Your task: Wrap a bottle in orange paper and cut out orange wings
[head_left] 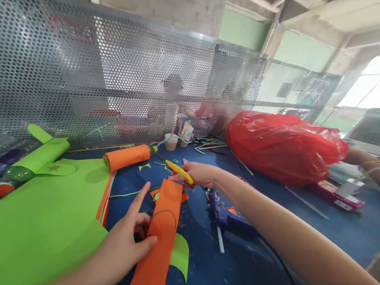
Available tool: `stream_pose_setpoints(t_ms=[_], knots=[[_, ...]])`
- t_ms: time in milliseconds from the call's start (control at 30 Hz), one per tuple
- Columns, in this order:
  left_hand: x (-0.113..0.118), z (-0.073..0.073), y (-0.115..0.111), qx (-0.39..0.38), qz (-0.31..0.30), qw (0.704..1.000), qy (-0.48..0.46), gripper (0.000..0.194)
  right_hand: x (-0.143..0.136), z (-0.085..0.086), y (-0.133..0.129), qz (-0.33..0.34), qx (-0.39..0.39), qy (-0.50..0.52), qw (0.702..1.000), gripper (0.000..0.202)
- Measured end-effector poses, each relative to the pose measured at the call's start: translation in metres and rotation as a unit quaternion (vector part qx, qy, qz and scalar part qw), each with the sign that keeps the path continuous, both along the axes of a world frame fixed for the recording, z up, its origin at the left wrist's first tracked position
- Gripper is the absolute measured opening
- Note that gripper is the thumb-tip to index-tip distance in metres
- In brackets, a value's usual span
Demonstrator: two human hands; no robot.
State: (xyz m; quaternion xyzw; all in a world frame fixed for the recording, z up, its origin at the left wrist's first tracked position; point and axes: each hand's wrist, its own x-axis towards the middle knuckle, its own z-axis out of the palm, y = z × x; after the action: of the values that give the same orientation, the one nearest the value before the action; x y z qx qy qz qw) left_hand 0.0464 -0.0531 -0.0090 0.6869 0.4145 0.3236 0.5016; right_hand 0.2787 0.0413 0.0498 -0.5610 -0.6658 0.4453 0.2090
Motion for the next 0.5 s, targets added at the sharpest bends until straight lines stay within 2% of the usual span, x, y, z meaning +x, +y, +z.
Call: stream_pose_setpoints(t_ms=[67,133,200,300,433,500], knots=[[0.0,0.007,0.007,-0.102,-0.008,0.993,-0.062,0.091,0.0,-0.004,-0.001,-0.016,0.007,0.111,0.994,0.035],[0.0,0.016,0.013,-0.165,-0.004,0.98,-0.114,0.076,0.0,-0.006,-0.002,-0.032,0.021,0.207,0.978,0.036],[0.0,0.024,0.018,-0.184,0.028,0.972,-0.141,0.056,0.0,-0.005,-0.004,-0.042,0.031,0.282,0.958,0.036],[-0.002,0.029,0.024,-0.199,0.072,0.963,-0.168,0.045,0.003,-0.001,-0.007,-0.043,0.032,0.351,0.935,0.035],[-0.006,0.024,0.033,-0.215,0.06,0.951,-0.215,0.039,0.006,-0.001,-0.014,-0.031,0.016,0.384,0.923,0.047],[-0.007,0.02,0.036,-0.214,0.059,0.947,-0.232,0.037,0.004,-0.005,-0.02,-0.025,0.015,0.387,0.922,0.044]])
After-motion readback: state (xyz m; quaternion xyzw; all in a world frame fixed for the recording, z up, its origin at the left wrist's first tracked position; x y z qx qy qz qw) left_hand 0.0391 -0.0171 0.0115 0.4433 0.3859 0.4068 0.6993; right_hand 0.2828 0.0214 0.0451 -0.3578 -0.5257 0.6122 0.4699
